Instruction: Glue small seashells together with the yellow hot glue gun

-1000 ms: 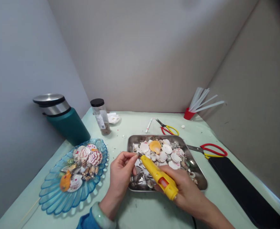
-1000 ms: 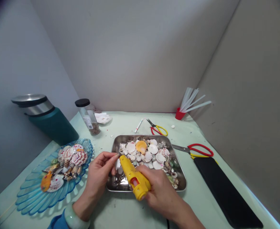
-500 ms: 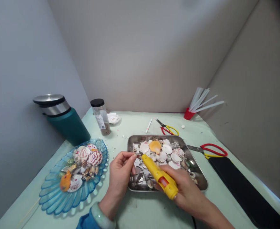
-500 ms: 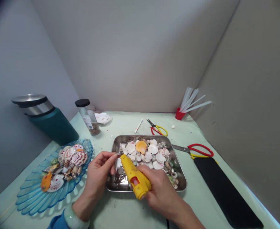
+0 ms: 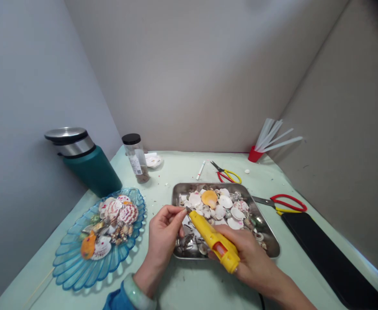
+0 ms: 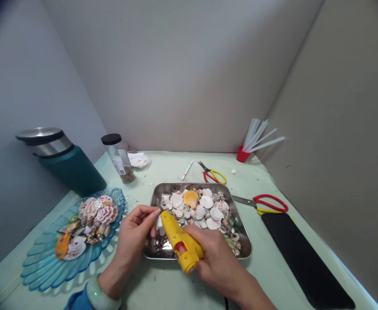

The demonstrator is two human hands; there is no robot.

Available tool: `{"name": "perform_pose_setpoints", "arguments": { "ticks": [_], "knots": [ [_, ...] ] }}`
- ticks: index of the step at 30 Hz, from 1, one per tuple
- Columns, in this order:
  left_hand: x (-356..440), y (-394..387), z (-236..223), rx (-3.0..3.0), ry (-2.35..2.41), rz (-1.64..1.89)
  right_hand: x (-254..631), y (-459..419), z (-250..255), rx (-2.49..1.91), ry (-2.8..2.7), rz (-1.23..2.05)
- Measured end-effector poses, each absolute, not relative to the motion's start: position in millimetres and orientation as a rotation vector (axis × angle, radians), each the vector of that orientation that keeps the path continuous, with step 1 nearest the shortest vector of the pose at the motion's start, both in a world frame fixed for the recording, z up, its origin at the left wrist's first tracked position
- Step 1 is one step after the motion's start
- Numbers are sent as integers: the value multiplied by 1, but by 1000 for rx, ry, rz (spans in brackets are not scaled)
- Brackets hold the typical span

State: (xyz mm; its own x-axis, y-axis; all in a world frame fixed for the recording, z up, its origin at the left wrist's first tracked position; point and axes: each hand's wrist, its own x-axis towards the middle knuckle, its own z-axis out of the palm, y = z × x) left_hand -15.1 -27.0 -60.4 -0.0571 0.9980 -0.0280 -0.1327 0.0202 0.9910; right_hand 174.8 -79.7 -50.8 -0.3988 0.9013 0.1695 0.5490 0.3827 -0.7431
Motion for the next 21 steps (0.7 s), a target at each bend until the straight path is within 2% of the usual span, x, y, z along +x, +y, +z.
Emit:
{"name": "perform_pose_setpoints", "arguments": {
  "ticks": [21],
  "knots": [
    [-15,-28,-61,1023,1157,1337,174,-80,-54,-1266,-2048,745]
  ]
}}
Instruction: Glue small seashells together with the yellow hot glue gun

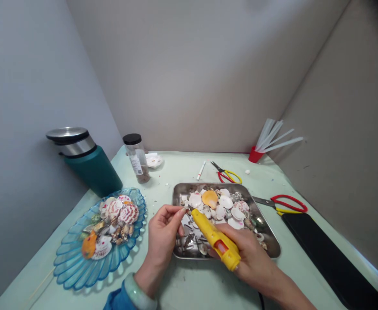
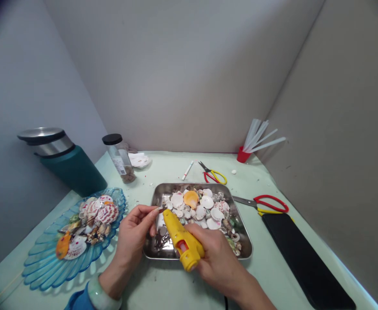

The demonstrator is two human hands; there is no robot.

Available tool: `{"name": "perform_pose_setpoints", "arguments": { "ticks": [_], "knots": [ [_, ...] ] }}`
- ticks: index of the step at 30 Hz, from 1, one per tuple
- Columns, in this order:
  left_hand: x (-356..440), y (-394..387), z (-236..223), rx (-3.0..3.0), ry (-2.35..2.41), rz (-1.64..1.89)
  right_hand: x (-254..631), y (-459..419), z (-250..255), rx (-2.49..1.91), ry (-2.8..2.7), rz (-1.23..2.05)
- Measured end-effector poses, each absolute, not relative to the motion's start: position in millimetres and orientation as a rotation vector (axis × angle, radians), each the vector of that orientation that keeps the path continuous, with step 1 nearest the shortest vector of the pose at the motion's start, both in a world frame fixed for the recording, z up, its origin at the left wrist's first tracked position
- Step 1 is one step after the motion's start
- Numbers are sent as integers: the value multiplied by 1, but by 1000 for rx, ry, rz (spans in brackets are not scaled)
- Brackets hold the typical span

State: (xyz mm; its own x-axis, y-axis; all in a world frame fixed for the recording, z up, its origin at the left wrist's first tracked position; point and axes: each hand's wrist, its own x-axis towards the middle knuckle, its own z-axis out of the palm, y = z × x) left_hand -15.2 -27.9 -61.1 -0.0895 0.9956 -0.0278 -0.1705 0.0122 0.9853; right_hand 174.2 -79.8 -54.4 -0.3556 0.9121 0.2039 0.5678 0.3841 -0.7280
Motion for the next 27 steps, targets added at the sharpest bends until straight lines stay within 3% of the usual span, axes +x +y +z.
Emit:
{"name": "perform_pose_setpoints", "arguments": {
  "ticks": [27],
  "knots": [
    [-15,-27,-61,1022,1162,1358,175,-80,-57,-1309,-2000,731]
  ]
}}
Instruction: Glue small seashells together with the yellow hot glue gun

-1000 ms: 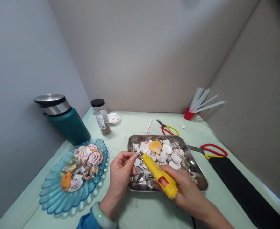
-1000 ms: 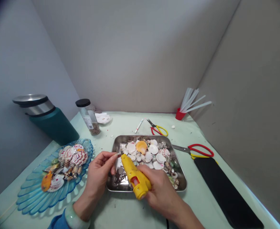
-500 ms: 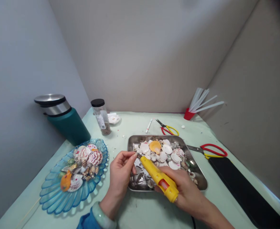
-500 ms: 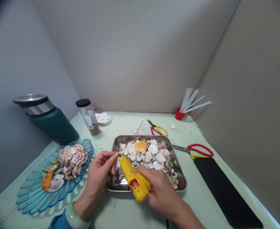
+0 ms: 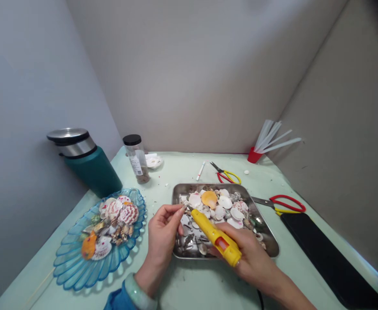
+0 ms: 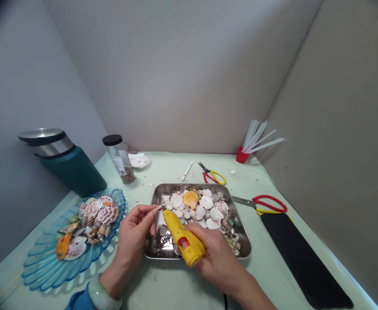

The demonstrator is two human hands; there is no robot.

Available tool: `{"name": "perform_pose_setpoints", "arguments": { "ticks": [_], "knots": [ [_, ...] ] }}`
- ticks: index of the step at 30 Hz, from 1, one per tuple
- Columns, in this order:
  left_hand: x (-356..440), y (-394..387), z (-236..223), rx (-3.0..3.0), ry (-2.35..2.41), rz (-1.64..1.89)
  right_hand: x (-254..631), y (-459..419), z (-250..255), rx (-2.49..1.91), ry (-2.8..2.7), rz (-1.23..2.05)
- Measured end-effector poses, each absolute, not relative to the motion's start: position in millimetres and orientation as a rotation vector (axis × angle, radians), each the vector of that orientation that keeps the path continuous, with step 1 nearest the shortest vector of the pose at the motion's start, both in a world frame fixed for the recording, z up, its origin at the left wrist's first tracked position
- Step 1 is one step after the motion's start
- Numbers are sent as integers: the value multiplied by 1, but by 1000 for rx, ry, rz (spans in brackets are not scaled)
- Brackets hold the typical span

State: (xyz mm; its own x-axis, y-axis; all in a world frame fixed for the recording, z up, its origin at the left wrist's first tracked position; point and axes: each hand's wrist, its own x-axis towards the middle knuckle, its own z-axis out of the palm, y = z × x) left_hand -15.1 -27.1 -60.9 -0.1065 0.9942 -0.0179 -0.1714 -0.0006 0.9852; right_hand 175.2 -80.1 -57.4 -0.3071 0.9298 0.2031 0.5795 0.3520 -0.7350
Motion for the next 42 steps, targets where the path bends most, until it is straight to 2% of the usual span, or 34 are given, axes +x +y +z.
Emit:
{"name": "perform_pose_setpoints", "arguments": {
  "ticks": [9,17,24,27,32,42],
  "knots": [
    [-16,-27,-64,1033,1132,1375,186,-83,-50,-1402,-1979,627],
    [-17,-26,-65,1059,1107,1377,224,-80,-51,-1913,-2176,-26],
    [-18,-25,-68,1084,1098,1389,234,-68,-44,-2000,-2365,-303],
    [-18,-25,-68,1081,1079,1398,216,-71,-33,-1903,-2340,-279],
    [-17,-25,-68,1067,1064,1392,170,-72,-27,-1531,-2567,174],
    [-18,-25,-69,1055,1045,1367,142,-47,-37,-1587,-2618,181]
  ]
}}
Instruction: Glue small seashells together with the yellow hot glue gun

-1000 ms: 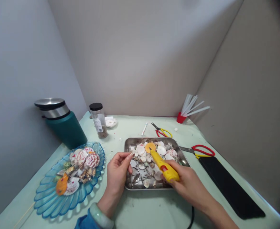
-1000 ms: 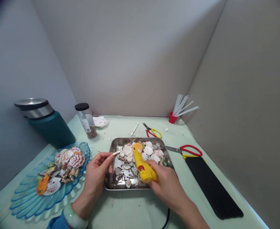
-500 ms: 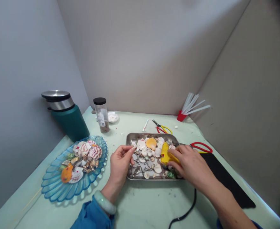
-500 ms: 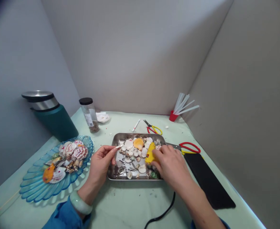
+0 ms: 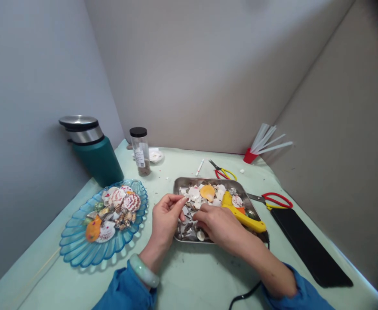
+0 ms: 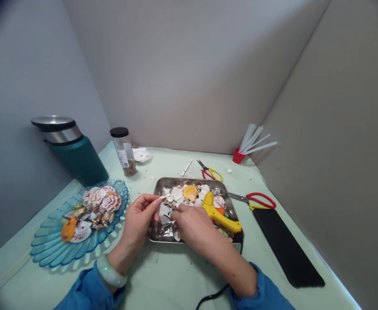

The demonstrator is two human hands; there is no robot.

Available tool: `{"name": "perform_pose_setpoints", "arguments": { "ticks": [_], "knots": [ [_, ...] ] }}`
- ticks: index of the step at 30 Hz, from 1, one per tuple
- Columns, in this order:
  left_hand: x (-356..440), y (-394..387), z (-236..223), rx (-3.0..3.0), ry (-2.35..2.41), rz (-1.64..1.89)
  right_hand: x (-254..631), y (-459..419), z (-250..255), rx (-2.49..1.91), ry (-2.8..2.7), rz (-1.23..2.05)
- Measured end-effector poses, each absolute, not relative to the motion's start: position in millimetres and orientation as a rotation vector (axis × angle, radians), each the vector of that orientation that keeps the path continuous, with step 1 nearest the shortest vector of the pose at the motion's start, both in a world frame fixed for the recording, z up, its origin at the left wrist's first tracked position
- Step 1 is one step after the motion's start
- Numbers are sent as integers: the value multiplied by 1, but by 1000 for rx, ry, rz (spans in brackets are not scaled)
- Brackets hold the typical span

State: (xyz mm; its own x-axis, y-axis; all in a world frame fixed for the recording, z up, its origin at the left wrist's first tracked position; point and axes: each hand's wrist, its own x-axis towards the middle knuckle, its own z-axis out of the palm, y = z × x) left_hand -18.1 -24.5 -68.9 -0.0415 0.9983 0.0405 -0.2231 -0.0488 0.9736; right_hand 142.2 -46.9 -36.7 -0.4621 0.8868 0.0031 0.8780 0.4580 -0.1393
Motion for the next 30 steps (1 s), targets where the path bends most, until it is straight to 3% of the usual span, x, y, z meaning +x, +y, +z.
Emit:
{"name": "perform_pose_setpoints", "arguments": {
  "ticks": [23,26,30],
  "knots": [
    [-18,-26,-67,1045,1062,1345,151,-48,-38,-1493,-2505,768],
    [-18,-26,-66,1045,1070,1337,152,-50,-34,-1467,-2300,892],
    [-18,-27,-64,1063,1090,1325,151,-51,-35,-1312,-1711,1357]
  ]
}}
